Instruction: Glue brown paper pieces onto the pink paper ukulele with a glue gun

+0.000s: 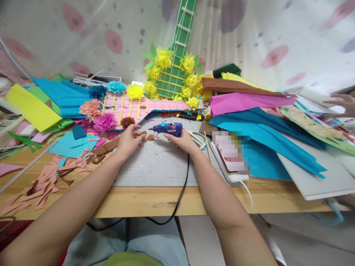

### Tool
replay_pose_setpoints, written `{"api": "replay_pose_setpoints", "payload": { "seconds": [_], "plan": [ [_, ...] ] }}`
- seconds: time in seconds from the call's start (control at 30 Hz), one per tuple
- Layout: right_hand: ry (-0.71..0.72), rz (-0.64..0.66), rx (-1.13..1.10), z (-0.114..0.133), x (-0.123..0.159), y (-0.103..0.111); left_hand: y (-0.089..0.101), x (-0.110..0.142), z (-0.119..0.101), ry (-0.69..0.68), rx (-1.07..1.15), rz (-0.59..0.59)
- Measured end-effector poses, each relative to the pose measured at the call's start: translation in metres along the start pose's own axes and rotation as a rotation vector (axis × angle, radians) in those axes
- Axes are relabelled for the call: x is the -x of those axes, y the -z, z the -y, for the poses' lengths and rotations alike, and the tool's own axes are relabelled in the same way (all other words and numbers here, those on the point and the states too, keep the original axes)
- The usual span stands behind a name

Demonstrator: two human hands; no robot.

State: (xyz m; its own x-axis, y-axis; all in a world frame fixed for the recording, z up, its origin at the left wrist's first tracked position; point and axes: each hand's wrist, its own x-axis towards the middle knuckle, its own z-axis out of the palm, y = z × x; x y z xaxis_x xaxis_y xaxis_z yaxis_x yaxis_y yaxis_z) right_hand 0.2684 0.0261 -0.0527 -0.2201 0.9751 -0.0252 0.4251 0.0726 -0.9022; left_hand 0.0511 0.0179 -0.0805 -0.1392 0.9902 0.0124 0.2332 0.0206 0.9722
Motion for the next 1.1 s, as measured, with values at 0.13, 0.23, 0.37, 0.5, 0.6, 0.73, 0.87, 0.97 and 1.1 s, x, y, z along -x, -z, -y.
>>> {"api": "replay_pose_setpoints", "payload": {
  "seconds": [0.13, 0.23, 0.37, 0.5, 0.6, 0.73, 0.87, 0.97, 1.1],
  "plan": [
    [0.043, 0.008, 0.079, -0.0028, -0.002, -0.0024, -0.001, 0.0015, -0.0057, 0.109, 0.121, 0.014],
    [0.077, -0.002, 0.123, -0.0073, -0.0044, -0.0038, -0.0009, 0.002, -0.0084, 0.13, 0.157, 0.011],
    [0.113, 0.004, 0.152, -0.0082, -0.0052, -0.0054, -0.0004, 0.0027, -0.0103, 0.148, 0.185, 0.01],
    [0.129, 0.016, 0.165, -0.0053, -0.0042, -0.0064, -0.0004, 0.0033, -0.0106, 0.138, 0.185, 0.008],
    [0.13, 0.009, 0.164, -0.0042, -0.0036, -0.0066, -0.0003, 0.0032, -0.0099, 0.134, 0.178, 0.009],
    [0.124, 0.024, 0.157, -0.0042, -0.0036, -0.0065, -0.0001, 0.0026, -0.0084, 0.12, 0.17, 0.009],
    [0.132, 0.023, 0.156, -0.0044, -0.0044, -0.0068, -0.0003, 0.002, -0.0072, 0.117, 0.165, 0.012],
    [0.14, 0.024, 0.149, -0.0047, -0.0049, -0.0074, -0.0005, 0.0019, -0.0069, 0.113, 0.166, 0.016],
    [0.157, 0.025, 0.126, -0.005, -0.0047, -0.0076, -0.0004, 0.0023, -0.0073, 0.117, 0.161, 0.015]
  ]
}}
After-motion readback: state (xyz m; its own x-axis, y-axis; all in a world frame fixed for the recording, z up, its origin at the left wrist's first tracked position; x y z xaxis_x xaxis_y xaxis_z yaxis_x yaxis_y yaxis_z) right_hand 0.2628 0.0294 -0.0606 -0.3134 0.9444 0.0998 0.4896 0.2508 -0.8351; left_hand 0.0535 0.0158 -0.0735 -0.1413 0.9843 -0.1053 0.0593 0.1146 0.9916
